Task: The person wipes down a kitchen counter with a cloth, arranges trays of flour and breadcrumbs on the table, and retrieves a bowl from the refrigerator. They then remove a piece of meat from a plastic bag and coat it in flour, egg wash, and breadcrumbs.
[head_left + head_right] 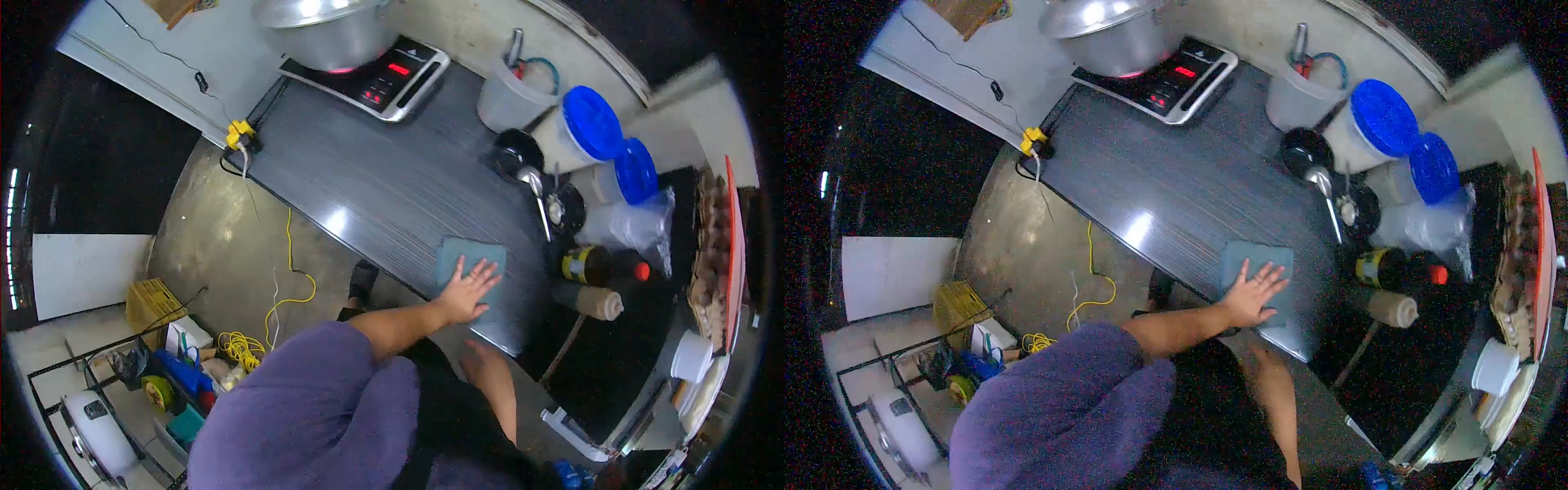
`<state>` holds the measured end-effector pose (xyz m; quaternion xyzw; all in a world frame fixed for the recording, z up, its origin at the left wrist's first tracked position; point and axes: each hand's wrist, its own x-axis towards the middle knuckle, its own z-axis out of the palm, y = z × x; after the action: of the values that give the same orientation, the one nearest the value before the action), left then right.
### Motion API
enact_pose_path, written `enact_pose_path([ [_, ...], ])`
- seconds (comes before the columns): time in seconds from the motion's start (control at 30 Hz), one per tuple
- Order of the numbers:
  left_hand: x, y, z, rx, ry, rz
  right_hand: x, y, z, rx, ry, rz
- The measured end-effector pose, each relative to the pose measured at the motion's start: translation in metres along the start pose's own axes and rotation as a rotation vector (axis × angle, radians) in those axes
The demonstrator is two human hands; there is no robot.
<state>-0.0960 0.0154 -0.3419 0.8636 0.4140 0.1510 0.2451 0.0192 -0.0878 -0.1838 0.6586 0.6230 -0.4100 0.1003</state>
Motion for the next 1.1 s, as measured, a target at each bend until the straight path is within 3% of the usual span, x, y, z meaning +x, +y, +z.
enact_pose_path([
  [0.1,-0.01,-0.029,-0.021,-0.02,-0.016,0.008,0.004,-0.02,0.002,0.106,0.045,-0.114],
  [0.23,-0.031,-0.082,-0.066,0.049,-0.004,-0.109,0.023,-0.048,0.009,-0.04,-0.01,-0.068],
  [0.33,-0.062,-0.132,-0.11,0.131,0.056,-0.281,0.033,-0.084,-0.003,-0.132,-0.072,-0.018],
  [0.43,-0.095,-0.189,-0.151,0.252,0.094,-0.501,0.05,-0.096,0.008,-0.082,0.084,-0.126],
  [0.5,-0.114,-0.228,-0.175,0.309,0.178,-0.609,0.056,-0.114,0.009,-0.078,0.076,-0.095],
  [0.73,-0.123,-0.349,-0.24,0.438,0.328,-0.686,0.07,-0.143,0.022,-0.051,0.074,-0.168],
  [1.1,-0.056,-0.484,-0.277,0.533,0.463,-0.789,0.07,-0.142,0.03,-0.104,-0.046,0.003],
])
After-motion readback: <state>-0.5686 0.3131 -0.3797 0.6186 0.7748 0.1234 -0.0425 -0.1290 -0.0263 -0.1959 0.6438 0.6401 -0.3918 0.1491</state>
